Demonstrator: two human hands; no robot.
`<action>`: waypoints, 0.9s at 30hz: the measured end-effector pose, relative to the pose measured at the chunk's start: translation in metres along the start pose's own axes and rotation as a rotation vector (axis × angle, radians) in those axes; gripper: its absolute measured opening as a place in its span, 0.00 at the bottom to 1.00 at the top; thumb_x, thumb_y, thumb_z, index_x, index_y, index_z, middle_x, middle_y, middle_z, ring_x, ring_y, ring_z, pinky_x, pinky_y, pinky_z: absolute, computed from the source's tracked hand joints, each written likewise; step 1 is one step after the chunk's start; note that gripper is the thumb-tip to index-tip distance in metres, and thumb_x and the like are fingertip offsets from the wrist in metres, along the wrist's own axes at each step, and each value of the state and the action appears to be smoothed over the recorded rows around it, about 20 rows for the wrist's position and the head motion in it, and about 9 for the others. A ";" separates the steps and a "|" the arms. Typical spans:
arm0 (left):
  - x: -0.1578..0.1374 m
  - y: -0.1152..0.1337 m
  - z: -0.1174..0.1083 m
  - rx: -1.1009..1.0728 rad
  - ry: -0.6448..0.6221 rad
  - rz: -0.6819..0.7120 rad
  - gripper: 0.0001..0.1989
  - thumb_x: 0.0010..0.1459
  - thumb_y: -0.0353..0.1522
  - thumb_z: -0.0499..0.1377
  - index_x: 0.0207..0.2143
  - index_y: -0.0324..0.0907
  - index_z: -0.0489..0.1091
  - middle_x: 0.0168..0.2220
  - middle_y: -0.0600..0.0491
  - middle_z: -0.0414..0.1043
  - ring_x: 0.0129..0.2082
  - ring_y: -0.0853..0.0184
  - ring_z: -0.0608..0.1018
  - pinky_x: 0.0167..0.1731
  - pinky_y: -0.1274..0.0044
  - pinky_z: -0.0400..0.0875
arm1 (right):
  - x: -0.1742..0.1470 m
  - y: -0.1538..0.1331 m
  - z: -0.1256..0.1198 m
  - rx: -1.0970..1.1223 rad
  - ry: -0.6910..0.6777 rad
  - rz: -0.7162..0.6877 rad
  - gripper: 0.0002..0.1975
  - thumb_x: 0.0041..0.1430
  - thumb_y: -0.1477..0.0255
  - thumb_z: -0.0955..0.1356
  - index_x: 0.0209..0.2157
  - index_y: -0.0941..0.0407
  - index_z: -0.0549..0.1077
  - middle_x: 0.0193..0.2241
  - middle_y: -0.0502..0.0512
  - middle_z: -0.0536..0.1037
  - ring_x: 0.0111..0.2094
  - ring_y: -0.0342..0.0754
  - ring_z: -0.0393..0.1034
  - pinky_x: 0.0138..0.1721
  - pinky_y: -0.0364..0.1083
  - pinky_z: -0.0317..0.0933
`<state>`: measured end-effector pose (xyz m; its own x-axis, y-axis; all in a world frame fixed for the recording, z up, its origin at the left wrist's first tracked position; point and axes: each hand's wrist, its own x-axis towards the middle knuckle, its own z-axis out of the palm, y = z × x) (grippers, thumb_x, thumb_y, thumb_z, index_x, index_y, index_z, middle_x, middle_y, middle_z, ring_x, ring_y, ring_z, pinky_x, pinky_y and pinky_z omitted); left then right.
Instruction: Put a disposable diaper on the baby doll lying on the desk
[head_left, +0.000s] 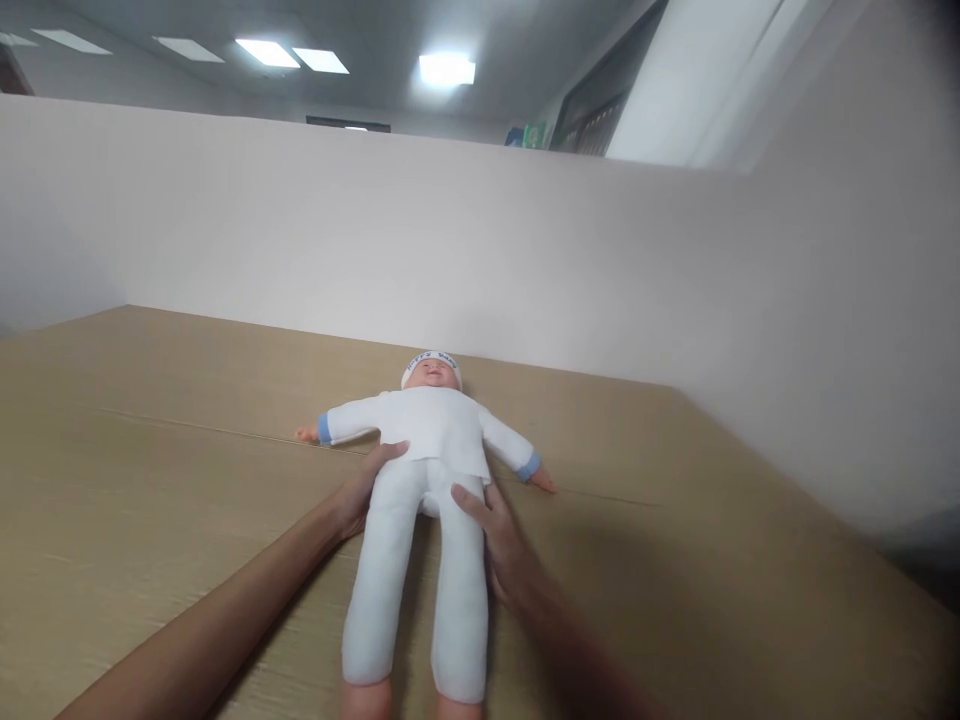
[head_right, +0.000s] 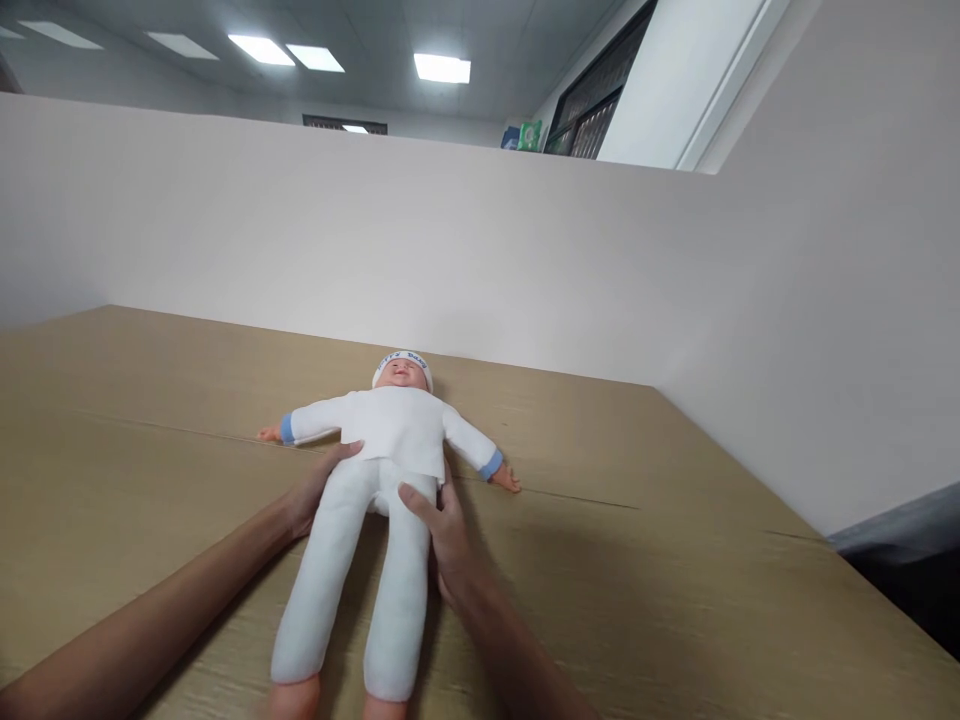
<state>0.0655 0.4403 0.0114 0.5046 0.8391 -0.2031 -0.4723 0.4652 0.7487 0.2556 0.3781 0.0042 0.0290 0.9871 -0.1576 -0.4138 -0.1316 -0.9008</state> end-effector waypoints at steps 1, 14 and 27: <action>0.001 0.000 -0.001 -0.007 -0.004 -0.010 0.33 0.65 0.45 0.66 0.68 0.42 0.72 0.54 0.39 0.85 0.58 0.40 0.83 0.60 0.58 0.78 | 0.000 0.000 -0.001 -0.009 -0.004 0.009 0.42 0.44 0.53 0.83 0.62 0.45 0.76 0.59 0.57 0.83 0.63 0.72 0.75 0.61 0.62 0.75; 0.005 -0.001 -0.010 -0.040 -0.029 -0.076 0.33 0.69 0.42 0.65 0.70 0.34 0.68 0.53 0.37 0.84 0.56 0.45 0.85 0.62 0.61 0.76 | 0.005 0.004 -0.005 -0.037 -0.003 -0.037 0.48 0.46 0.54 0.82 0.69 0.44 0.71 0.59 0.56 0.83 0.62 0.74 0.75 0.62 0.66 0.74; 0.003 0.000 -0.006 0.073 -0.027 -0.024 0.26 0.68 0.43 0.64 0.63 0.39 0.75 0.51 0.42 0.86 0.53 0.44 0.86 0.60 0.60 0.78 | 0.005 0.004 -0.006 -0.114 -0.062 -0.111 0.48 0.50 0.50 0.79 0.71 0.42 0.68 0.59 0.56 0.83 0.58 0.72 0.80 0.55 0.64 0.79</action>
<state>0.0625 0.4445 0.0071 0.5348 0.8198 -0.2049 -0.4063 0.4621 0.7883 0.2594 0.3815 -0.0028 0.0107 0.9994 -0.0326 -0.3052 -0.0278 -0.9519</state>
